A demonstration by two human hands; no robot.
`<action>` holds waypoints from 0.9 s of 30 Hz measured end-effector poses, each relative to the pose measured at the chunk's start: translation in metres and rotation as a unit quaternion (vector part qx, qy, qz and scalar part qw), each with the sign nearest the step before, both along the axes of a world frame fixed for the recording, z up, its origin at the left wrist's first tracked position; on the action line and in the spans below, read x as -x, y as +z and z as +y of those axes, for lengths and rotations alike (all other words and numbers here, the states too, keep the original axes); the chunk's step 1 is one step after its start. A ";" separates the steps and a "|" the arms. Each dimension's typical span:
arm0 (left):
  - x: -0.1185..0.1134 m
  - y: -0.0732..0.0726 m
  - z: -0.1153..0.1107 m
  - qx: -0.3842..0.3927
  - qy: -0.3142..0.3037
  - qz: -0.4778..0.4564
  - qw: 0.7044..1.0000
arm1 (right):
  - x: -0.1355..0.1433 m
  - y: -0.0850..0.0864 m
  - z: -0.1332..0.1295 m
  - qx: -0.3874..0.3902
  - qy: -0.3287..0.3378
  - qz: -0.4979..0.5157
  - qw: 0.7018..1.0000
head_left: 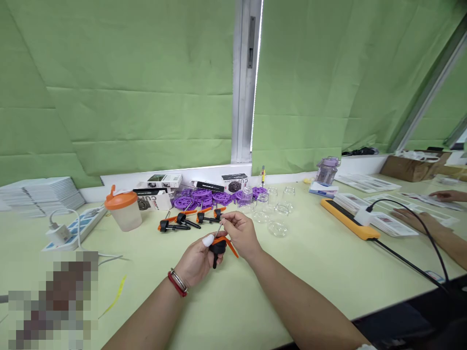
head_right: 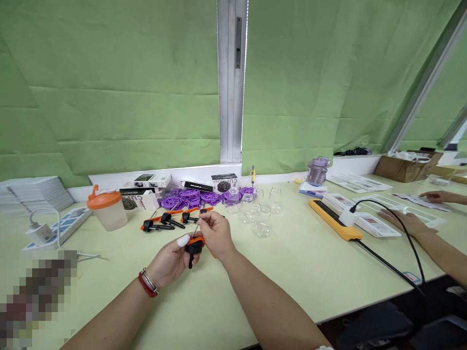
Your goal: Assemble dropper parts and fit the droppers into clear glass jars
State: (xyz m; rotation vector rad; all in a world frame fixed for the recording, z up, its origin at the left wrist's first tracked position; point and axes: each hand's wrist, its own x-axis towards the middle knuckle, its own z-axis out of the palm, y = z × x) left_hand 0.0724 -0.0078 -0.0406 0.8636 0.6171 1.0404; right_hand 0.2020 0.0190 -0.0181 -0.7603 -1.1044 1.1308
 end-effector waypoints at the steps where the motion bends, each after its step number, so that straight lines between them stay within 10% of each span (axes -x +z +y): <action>1: 0.000 0.000 0.000 0.000 -0.001 -0.001 1.000 | -0.001 0.001 -0.001 -0.002 -0.006 -0.004 1.000; 12: -0.002 0.000 -0.001 0.001 0.020 0.024 0.999 | 0.000 -0.018 0.005 -0.016 0.045 -0.134 0.990; 27: 0.017 -0.002 0.018 -0.010 0.137 -0.044 0.990 | -0.003 -0.016 -0.009 -0.262 -0.044 -0.421 0.867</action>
